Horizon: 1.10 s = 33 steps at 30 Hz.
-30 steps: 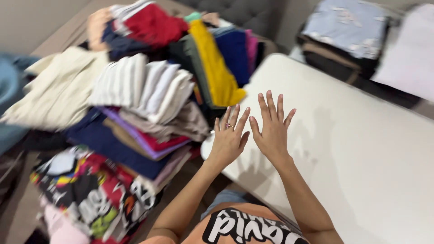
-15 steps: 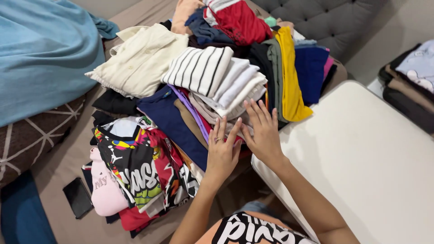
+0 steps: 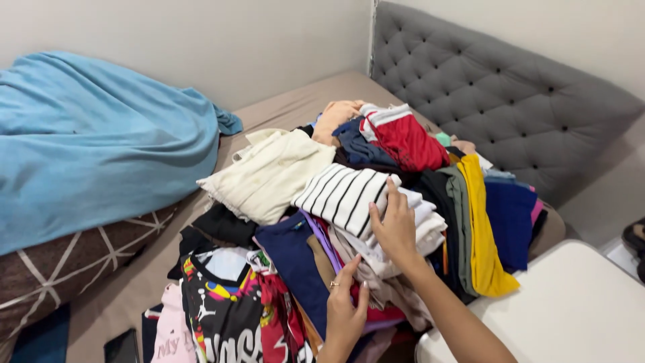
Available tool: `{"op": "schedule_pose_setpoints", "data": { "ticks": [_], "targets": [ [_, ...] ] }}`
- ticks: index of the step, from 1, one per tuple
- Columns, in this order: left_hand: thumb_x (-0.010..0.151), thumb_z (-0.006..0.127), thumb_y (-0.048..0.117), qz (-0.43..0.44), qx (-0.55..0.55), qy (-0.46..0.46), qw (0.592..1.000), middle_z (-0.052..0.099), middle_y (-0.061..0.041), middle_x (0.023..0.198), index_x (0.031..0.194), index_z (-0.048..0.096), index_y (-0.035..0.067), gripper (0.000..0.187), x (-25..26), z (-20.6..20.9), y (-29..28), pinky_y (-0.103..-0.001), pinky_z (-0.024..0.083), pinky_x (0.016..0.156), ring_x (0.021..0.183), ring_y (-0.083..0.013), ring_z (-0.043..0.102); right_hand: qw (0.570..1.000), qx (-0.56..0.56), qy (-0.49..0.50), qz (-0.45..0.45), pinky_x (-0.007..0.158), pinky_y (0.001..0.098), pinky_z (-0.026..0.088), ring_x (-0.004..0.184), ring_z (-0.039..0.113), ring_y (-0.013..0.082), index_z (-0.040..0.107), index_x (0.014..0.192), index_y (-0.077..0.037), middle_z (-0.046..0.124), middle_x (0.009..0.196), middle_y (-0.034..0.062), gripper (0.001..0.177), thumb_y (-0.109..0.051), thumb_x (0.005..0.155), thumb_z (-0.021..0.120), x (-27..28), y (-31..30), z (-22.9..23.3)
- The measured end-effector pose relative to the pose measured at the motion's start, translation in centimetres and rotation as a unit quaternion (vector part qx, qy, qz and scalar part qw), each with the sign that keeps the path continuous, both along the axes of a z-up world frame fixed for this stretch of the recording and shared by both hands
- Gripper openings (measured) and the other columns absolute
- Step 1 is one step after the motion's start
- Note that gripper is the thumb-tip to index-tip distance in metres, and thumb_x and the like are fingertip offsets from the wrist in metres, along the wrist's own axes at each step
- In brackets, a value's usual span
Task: Folding several items of clothing including t-shirts and tank tops on a white folding table.
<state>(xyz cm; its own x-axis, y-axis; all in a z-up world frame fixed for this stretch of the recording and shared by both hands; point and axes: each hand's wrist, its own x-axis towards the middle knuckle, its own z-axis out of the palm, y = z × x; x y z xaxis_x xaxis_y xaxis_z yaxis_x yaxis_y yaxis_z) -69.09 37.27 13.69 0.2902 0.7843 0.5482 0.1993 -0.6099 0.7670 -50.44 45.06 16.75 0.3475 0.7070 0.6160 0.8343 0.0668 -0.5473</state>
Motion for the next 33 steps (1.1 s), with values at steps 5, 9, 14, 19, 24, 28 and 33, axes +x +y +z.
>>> {"op": "schedule_pose_setpoints", "data": {
  "ticks": [5, 9, 14, 19, 24, 28, 33],
  "targets": [
    [0.094, 0.064, 0.005, -0.017, -0.108, -0.046, 0.993, 0.068, -0.016, 0.132, 0.145, 0.054, 0.005, 0.052, 0.4, -0.8, 1.2, -0.032, 0.056, 0.091, 0.117, -0.0237, 0.070, 0.986, -0.102, 0.074, -0.106, 0.091, 0.0507, 0.045, 0.101, 0.059, 0.0460, 0.023, 0.158, 0.002, 0.053, 0.122, 0.0279, 0.108, -0.050, 0.080, 0.077, -0.2, 2.5, 1.1],
    [0.092, 0.065, 0.012, 0.031, -0.260, 0.010, 0.965, 0.076, -0.004, 0.128, 0.150, 0.055, 0.015, 0.059, 1.2, -0.4, 0.9, -0.029, 0.049, 0.059, 0.064, -0.0164, 0.055, 0.985, -0.129, 0.021, -0.108, 0.094, 0.0538, 0.043, 0.106, 0.062, 0.0388, 0.044, 0.141, -0.005, 0.060, 0.119, 0.0191, 0.087, -0.050, 0.075, 0.081, 1.1, 3.5, -0.5],
    [0.102, 0.056, 0.013, -0.100, -0.296, -0.144, 0.939, 0.074, -0.011, 0.125, 0.154, 0.042, 0.011, 0.055, 2.2, -1.3, 0.3, -0.020, 0.052, 0.062, 0.073, -0.0038, 0.061, 0.996, -0.017, 0.084, 0.026, 0.088, 0.0408, 0.047, 0.099, 0.067, 0.0226, 0.065, 0.108, -0.009, 0.068, 0.104, 0.0072, 0.045, -0.027, 0.073, 0.087, 1.8, -1.1, 2.1],
    [0.107, 0.045, 0.012, -0.057, -0.185, -0.185, 0.964, 0.055, -0.021, 0.144, 0.159, 0.027, 0.007, 0.056, 3.3, -0.7, -1.5, -0.032, 0.042, 0.080, 0.100, -0.0180, 0.049, 0.973, 0.087, 0.169, 0.131, 0.085, 0.0292, 0.047, 0.095, 0.057, 0.0148, 0.057, 0.106, -0.009, 0.056, 0.099, 0.0031, 0.043, -0.008, 0.074, 0.086, 4.2, -13.0, 6.6],
    [0.113, 0.048, 0.024, -0.074, -0.422, -0.269, 0.863, 0.048, -0.034, 0.106, 0.176, 0.025, 0.011, 0.069, 6.6, -0.9, -4.0, -0.034, 0.033, 0.077, 0.087, -0.0187, 0.040, 0.954, 0.124, 0.222, 0.158, 0.094, 0.0290, 0.043, 0.105, 0.050, 0.0153, 0.055, 0.107, -0.010, 0.047, 0.109, 0.0022, 0.045, -0.002, 0.073, 0.084, 7.3, -25.8, 8.3],
    [0.098, 0.062, 0.019, -0.306, -0.466, -0.205, 0.805, 0.067, -0.010, 0.127, 0.147, 0.044, 0.003, 0.055, 11.1, -4.5, -6.9, -0.027, 0.053, 0.095, 0.110, -0.0119, 0.067, 0.969, 0.125, 0.199, 0.076, 0.109, 0.0330, 0.041, 0.120, 0.051, 0.0211, 0.055, 0.101, -0.010, 0.051, 0.126, 0.0083, 0.038, -0.003, 0.073, 0.078, 7.8, -34.6, 8.8],
    [0.096, 0.079, 0.013, -0.436, -0.495, 0.106, 0.744, 0.071, -0.017, 0.094, 0.112, 0.075, -0.011, 0.029, 15.9, -6.5, -13.3, -0.028, 0.047, 0.071, 0.080, -0.0170, 0.060, 0.971, 0.103, 0.190, -0.104, 0.100, 0.0320, 0.047, 0.123, 0.057, 0.0210, 0.054, 0.096, -0.010, 0.053, 0.117, 0.0061, 0.031, -0.005, 0.076, 0.078, 9.6, -45.9, 5.1]
  ]
}}
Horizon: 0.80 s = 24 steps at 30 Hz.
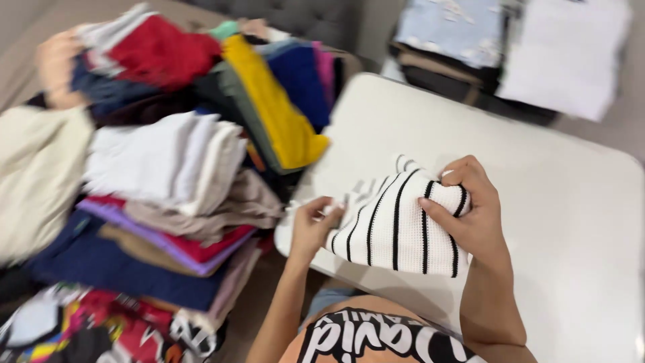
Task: Folding several items of clothing including t-shirts and tank tops on a white folding table.
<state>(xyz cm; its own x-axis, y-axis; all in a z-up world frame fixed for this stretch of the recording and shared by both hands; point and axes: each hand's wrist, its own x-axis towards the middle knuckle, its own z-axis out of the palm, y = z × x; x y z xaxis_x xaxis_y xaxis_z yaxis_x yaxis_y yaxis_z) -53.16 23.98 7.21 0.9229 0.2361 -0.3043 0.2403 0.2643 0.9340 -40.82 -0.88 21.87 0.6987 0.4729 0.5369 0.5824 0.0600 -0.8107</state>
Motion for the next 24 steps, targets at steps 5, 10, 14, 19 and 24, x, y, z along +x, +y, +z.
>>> {"op": "schedule_pose_setpoints", "data": {
  "ticks": [5, 10, 14, 19, 24],
  "targets": [
    [0.084, 0.082, 0.008, 0.219, 0.437, -0.278, 0.827, 0.066, -0.017, 0.120, 0.096, 0.078, 0.003, 0.014, 2.0, 10.9, -3.8, -0.034, 0.047, 0.094, 0.115, -0.0262, 0.059, 0.972, -0.133, -0.003, -0.192, 0.078, 0.0285, 0.045, 0.089, 0.055, 0.0144, 0.062, 0.096, -0.006, 0.057, 0.096, 0.0024, 0.034, -0.006, 0.073, 0.087, -1.0, -9.4, -1.4],
    [0.098, 0.073, 0.010, 0.146, 0.268, -0.272, 0.913, 0.060, -0.008, 0.097, 0.106, 0.072, -0.002, 0.015, 1.3, 7.7, -5.0, -0.026, 0.038, 0.077, 0.085, -0.0130, 0.049, 0.966, -0.096, 0.031, -0.238, 0.081, 0.0290, 0.043, 0.091, 0.051, 0.0159, 0.066, 0.099, -0.007, 0.052, 0.103, 0.0059, 0.029, -0.008, 0.078, 0.084, -1.8, -12.8, -4.9],
    [0.114, 0.048, 0.015, -0.026, 0.167, -0.304, 0.938, 0.054, 0.000, 0.096, 0.118, 0.055, -0.002, 0.019, 0.3, 7.5, -6.8, -0.022, 0.040, 0.078, 0.084, -0.0040, 0.043, 0.983, -0.057, 0.055, -0.169, 0.096, 0.0311, 0.048, 0.106, 0.060, 0.0179, 0.065, 0.117, -0.010, 0.064, 0.123, 0.0083, 0.030, -0.011, 0.090, 0.079, -1.4, -12.0, -6.1],
    [0.113, 0.042, 0.016, -0.215, 0.019, -0.258, 0.942, 0.054, -0.001, 0.094, 0.116, 0.052, 0.001, 0.018, 0.6, 9.2, -7.7, -0.025, 0.044, 0.070, 0.078, -0.0051, 0.050, 0.997, -0.006, 0.079, 0.008, 0.114, 0.0357, 0.049, 0.143, 0.052, 0.0249, 0.053, 0.140, -0.012, 0.049, 0.152, 0.0103, 0.063, -0.023, 0.087, 0.084, -2.4, -7.2, -4.9],
    [0.114, 0.050, 0.017, -0.292, 0.065, -0.224, 0.927, 0.058, -0.001, 0.081, 0.114, 0.057, 0.004, 0.015, 1.7, 11.2, -8.4, -0.024, 0.043, 0.067, 0.072, -0.0062, 0.049, 0.987, -0.017, 0.090, 0.134, 0.103, 0.0399, 0.048, 0.125, 0.062, 0.0253, 0.056, 0.133, -0.007, 0.058, 0.142, 0.0168, 0.070, -0.023, 0.074, 0.090, -2.1, -7.9, -8.9]
  ]
}}
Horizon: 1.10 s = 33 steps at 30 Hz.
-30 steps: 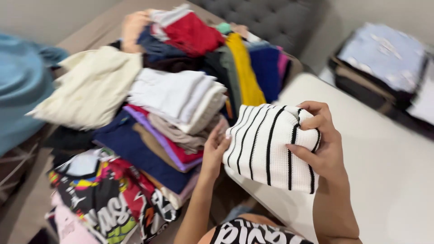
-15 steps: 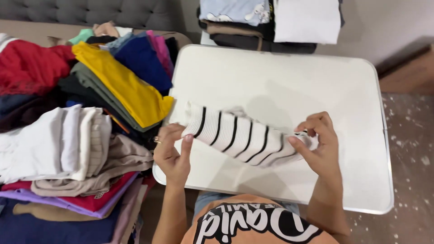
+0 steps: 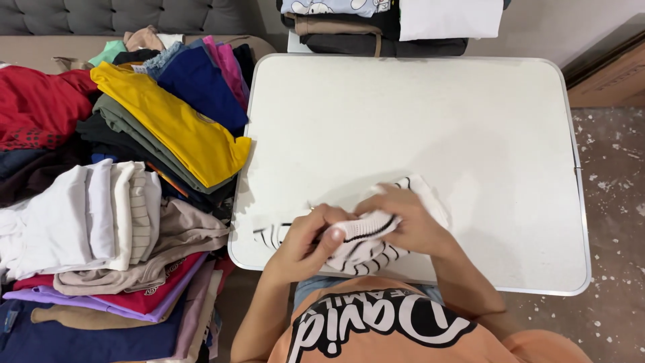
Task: Folding several items of clothing including t-shirts and tank tops on a white folding table.
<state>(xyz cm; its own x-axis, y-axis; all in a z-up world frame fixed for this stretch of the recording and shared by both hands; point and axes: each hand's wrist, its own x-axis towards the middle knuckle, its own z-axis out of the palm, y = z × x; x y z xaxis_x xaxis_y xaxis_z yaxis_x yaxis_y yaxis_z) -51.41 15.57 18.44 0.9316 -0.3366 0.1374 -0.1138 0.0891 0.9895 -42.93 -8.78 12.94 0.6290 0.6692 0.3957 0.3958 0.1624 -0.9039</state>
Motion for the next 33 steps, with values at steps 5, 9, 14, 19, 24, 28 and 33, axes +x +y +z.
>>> {"op": "schedule_pose_setpoints", "data": {
  "ticks": [5, 9, 14, 19, 24, 28, 33],
  "targets": [
    [0.078, 0.078, 0.009, 0.094, 0.337, -0.135, 0.927, 0.072, -0.009, 0.082, 0.123, 0.063, 0.007, 0.047, 2.0, 1.7, -0.9, -0.032, 0.051, 0.065, 0.072, -0.0252, 0.069, 0.916, 0.011, -0.153, -0.371, 0.081, 0.0312, 0.049, 0.079, 0.065, 0.0137, 0.072, 0.080, -0.012, 0.070, 0.089, 0.0041, 0.025, -0.024, 0.069, 0.090, 0.5, -3.9, 0.4],
    [0.071, 0.076, 0.004, 0.143, 0.448, -0.244, 0.848, 0.065, -0.005, 0.063, 0.107, 0.075, 0.015, 0.038, 2.4, 0.2, 0.8, -0.036, 0.055, 0.075, 0.063, -0.0233, 0.068, 0.866, 0.036, -0.265, -0.421, 0.078, 0.0360, 0.050, 0.088, 0.060, 0.0236, 0.066, 0.075, -0.011, 0.060, 0.092, 0.0146, 0.032, -0.028, 0.065, 0.090, 0.2, -3.4, 8.0],
    [0.056, 0.069, 0.005, 0.330, 0.354, -0.357, 0.799, 0.069, -0.006, 0.086, 0.086, 0.079, 0.008, 0.031, 1.2, 2.2, 3.5, -0.037, 0.051, 0.078, 0.089, -0.0255, 0.064, 0.988, 0.142, -0.024, -0.052, 0.053, 0.0327, 0.058, 0.073, 0.066, 0.0165, 0.073, 0.067, -0.005, 0.073, 0.080, 0.0151, 0.019, -0.012, 0.077, 0.088, -1.8, -10.0, -1.5],
    [0.081, 0.078, 0.042, 0.400, 0.099, -0.397, 0.820, 0.062, -0.011, 0.118, 0.080, 0.071, 0.013, 0.030, -1.5, 4.6, 4.5, -0.036, 0.052, 0.098, 0.123, -0.0234, 0.056, 0.988, 0.063, 0.032, 0.140, 0.062, 0.0342, 0.050, 0.076, 0.068, 0.0219, 0.064, 0.090, 0.004, 0.072, 0.082, 0.0149, 0.030, -0.009, 0.076, 0.088, -2.9, -9.6, 8.4],
    [0.075, 0.070, 0.034, 0.434, 0.227, -0.429, 0.758, 0.068, -0.015, 0.117, 0.085, 0.067, 0.014, 0.022, 0.9, 4.6, 4.6, -0.044, 0.041, 0.106, 0.124, -0.0332, 0.055, 0.978, -0.207, 0.009, -0.013, 0.080, 0.0356, 0.059, 0.089, 0.079, 0.0208, 0.069, 0.126, 0.002, 0.079, 0.112, 0.0142, 0.058, -0.005, 0.071, 0.085, -1.1, -13.3, 4.1],
    [0.071, 0.055, -0.009, 0.325, 0.326, -0.132, 0.878, 0.070, -0.018, 0.105, 0.120, 0.063, 0.008, 0.052, 7.9, -3.6, 3.9, -0.038, 0.053, 0.079, 0.092, -0.0343, 0.068, 0.834, -0.306, 0.070, -0.454, 0.076, 0.0362, 0.059, 0.089, 0.072, 0.0225, 0.077, 0.118, -0.002, 0.077, 0.103, 0.0132, 0.047, 0.017, 0.076, 0.066, 2.6, -15.6, 0.8],
    [0.065, 0.046, -0.018, 0.207, 0.235, -0.305, 0.899, 0.072, -0.012, 0.113, 0.120, 0.064, 0.011, 0.065, 15.9, -1.9, -2.8, -0.041, 0.050, 0.097, 0.105, -0.0347, 0.063, 0.619, -0.137, -0.324, -0.702, 0.093, 0.0400, 0.056, 0.106, 0.069, 0.0317, 0.070, 0.109, 0.009, 0.071, 0.108, 0.0207, 0.037, 0.021, 0.076, 0.060, 3.6, -21.0, 2.3]
  ]
}}
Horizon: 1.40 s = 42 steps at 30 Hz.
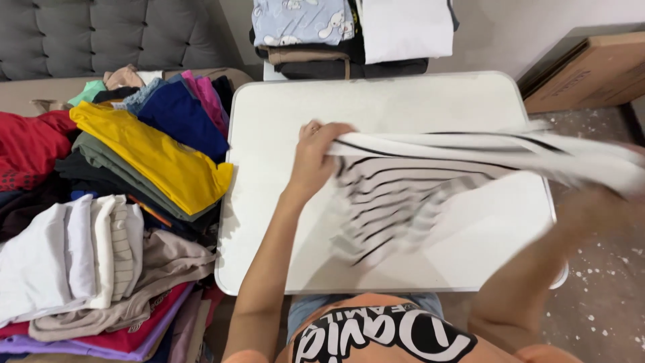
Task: Folding several items of clothing including t-shirts and tank tops on a white folding table.
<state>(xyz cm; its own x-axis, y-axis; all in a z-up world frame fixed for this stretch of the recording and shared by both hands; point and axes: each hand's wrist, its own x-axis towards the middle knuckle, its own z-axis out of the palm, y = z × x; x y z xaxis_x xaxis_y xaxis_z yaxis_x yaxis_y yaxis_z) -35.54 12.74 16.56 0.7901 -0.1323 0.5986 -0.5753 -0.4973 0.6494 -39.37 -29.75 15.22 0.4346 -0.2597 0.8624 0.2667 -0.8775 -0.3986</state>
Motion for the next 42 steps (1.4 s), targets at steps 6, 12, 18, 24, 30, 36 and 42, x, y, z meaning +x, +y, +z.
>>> {"op": "schedule_pose_setpoints", "data": {
  "ticks": [6, 12, 18, 24, 30, 36, 42],
  "targets": [
    [0.058, 0.049, -0.018, -0.040, -0.027, 0.010, 0.999, 0.060, -0.009, 0.094, 0.122, 0.075, 0.013, 0.076, 3.8, 2.8, -2.8, -0.031, 0.043, 0.083, 0.094, -0.0262, 0.049, 0.923, 0.034, 0.247, 0.294, 0.094, 0.0364, 0.057, 0.112, 0.071, 0.0271, 0.066, 0.125, 0.000, 0.071, 0.122, 0.0165, 0.046, 0.009, 0.080, 0.068, -9.3, 3.2, 7.3],
    [0.090, 0.074, -0.008, 0.070, -0.163, 0.136, 0.975, 0.068, -0.006, 0.126, 0.111, 0.075, 0.012, 0.029, 6.1, -10.8, 3.6, -0.034, 0.049, 0.081, 0.109, -0.0201, 0.061, 0.740, 0.079, 0.417, 0.521, 0.095, 0.0339, 0.057, 0.116, 0.073, 0.0237, 0.062, 0.138, -0.007, 0.071, 0.135, 0.0136, 0.056, -0.001, 0.083, 0.073, -8.6, 16.7, 2.5],
    [0.092, 0.062, -0.003, 0.224, -0.172, 0.156, 0.947, 0.060, -0.012, 0.133, 0.139, 0.055, 0.011, 0.049, -2.5, -16.0, 8.9, -0.030, 0.055, 0.085, 0.109, -0.0181, 0.063, 0.413, 0.070, 0.606, 0.676, 0.112, 0.0375, 0.048, 0.136, 0.056, 0.0227, 0.042, 0.154, -0.013, 0.055, 0.151, 0.0124, 0.059, -0.017, 0.099, 0.061, -8.6, 23.4, -5.4],
    [0.096, 0.070, 0.026, 0.316, 0.103, 0.262, 0.906, 0.062, -0.018, 0.114, 0.137, 0.059, 0.008, 0.046, -11.7, -12.6, 6.1, -0.044, 0.050, 0.088, 0.101, -0.0310, 0.061, 0.793, 0.081, 0.505, 0.330, 0.097, 0.0415, 0.049, 0.116, 0.063, 0.0322, 0.068, 0.125, -0.013, 0.067, 0.123, 0.0154, 0.033, -0.020, 0.094, 0.071, -1.8, 16.7, -11.8],
    [0.089, 0.072, 0.042, 0.386, 0.161, 0.301, 0.857, 0.062, -0.026, 0.110, 0.130, 0.053, -0.002, 0.063, -15.8, -13.2, 3.6, -0.048, 0.054, 0.075, 0.101, -0.0437, 0.063, 0.932, -0.009, 0.363, 0.010, 0.089, 0.0539, 0.045, 0.108, 0.056, 0.0447, 0.061, 0.134, 0.001, 0.063, 0.123, 0.0279, 0.048, -0.020, 0.093, 0.075, 2.3, 8.9, -17.6],
    [0.097, 0.065, 0.041, 0.376, 0.217, 0.382, 0.816, 0.070, -0.013, 0.089, 0.097, 0.062, 0.005, 0.036, -15.4, -16.3, 6.6, -0.045, 0.054, 0.074, 0.085, -0.0346, 0.069, 0.843, 0.112, 0.526, 0.029, 0.096, 0.0546, 0.048, 0.106, 0.065, 0.0392, 0.063, 0.134, -0.003, 0.070, 0.108, 0.0217, 0.044, -0.032, 0.102, 0.072, 1.0, 4.8, -19.4],
    [0.113, 0.051, 0.033, 0.209, -0.195, 0.437, 0.853, 0.062, -0.018, 0.089, 0.102, 0.063, -0.001, 0.037, -14.4, -16.7, 8.6, -0.045, 0.055, 0.081, 0.082, -0.0301, 0.060, 0.681, 0.625, 0.208, 0.320, 0.102, 0.0454, 0.056, 0.117, 0.065, 0.0249, 0.058, 0.142, 0.002, 0.066, 0.125, 0.0110, 0.053, -0.011, 0.092, 0.069, -6.2, 2.1, -7.9]
  ]
}}
